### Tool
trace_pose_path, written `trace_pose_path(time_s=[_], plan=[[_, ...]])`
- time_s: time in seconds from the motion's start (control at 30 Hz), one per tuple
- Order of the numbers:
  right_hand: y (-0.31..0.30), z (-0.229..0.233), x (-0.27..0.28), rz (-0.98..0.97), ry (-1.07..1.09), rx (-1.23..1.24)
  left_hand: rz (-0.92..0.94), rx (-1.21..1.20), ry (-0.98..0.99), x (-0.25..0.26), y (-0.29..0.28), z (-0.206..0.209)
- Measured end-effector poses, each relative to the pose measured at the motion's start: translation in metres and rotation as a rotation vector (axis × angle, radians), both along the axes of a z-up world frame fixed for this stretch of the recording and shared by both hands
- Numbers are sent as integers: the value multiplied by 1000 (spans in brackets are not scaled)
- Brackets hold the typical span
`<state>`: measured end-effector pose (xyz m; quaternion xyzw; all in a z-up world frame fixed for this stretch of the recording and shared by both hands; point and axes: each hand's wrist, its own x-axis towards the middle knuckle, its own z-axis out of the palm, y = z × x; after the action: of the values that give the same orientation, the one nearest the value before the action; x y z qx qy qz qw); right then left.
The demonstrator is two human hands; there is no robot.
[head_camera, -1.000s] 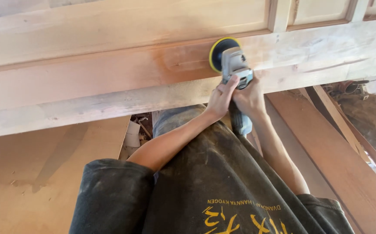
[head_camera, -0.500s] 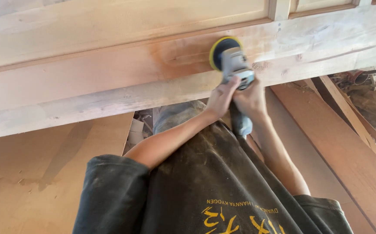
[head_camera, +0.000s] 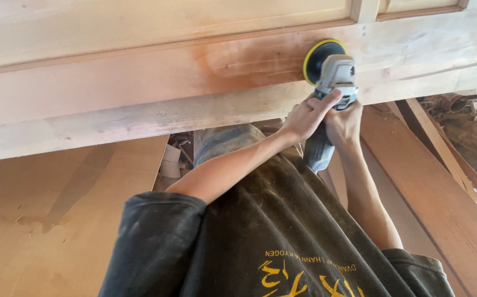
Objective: The person uses an orbital sander to smooth the surface of a wooden door. They move the tool across the flat panels and along the raised edges of the door frame.
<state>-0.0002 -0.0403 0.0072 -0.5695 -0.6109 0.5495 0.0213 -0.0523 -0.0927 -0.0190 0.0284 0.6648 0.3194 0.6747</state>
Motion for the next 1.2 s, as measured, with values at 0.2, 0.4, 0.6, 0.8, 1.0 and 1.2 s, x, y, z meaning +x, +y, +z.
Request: trace_pose_path(time_s=[0.2,0.4,0.6,0.8,1.0,1.2], plan=[[-38,7,-20,96,-162,-57,162,-45,-4,-39,-39,68],[-68,-1,-26,369,-296,-177,405,-5,111,-38,-85,62],[-85,17,-55,650,-341,-239,765,-60,64,-28,-153,14],[-84,5,-33,489,-312,-145,584,59,163,-16,-119,37],[-51,5,8,234,-158,67,398,136,-65,-8,-80,26],[-78,7,-41,424,-260,-42,591,33,196,-32,-106,42]])
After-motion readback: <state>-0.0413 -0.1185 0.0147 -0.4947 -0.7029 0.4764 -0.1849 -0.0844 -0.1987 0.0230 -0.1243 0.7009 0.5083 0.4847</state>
